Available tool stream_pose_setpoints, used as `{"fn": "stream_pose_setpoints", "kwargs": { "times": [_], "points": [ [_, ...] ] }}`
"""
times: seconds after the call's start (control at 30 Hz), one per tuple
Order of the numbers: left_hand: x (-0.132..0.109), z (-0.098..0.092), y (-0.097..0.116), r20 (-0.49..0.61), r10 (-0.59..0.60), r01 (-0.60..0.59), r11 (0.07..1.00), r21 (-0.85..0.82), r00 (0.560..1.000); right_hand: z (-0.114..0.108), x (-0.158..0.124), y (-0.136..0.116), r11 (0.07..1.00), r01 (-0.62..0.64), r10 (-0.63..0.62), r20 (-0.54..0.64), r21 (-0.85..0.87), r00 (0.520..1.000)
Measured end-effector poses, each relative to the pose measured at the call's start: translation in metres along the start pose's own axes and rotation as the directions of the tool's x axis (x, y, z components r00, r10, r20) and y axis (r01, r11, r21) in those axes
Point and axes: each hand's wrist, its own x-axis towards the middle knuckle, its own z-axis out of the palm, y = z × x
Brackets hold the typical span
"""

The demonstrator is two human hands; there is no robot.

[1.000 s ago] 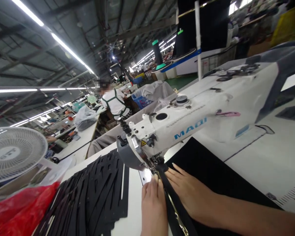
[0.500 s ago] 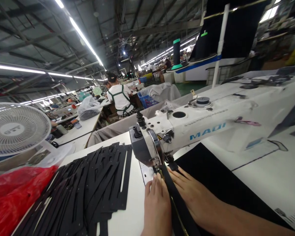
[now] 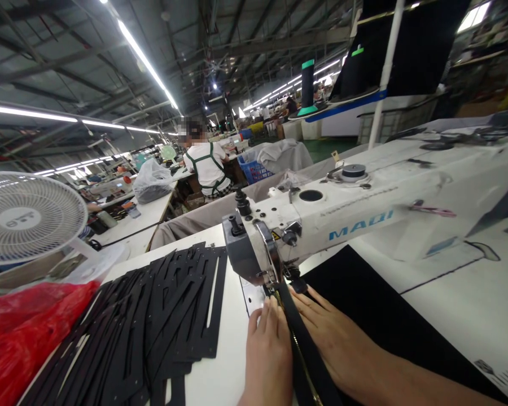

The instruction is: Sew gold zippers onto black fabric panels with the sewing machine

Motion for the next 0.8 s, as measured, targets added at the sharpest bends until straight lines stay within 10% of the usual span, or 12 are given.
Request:
{"fn": "stream_pose_setpoints", "kwargs": {
  "times": [0.8],
  "points": [
    [0.0066, -0.0097, 0.0009, 0.154, 0.0, 0.01, 0.998, -0.068, 0.988, 0.0031, -0.0041, 0.0071, 1.0, 0.019, -0.018, 0.016, -0.023, 1.0]
  ]
}}
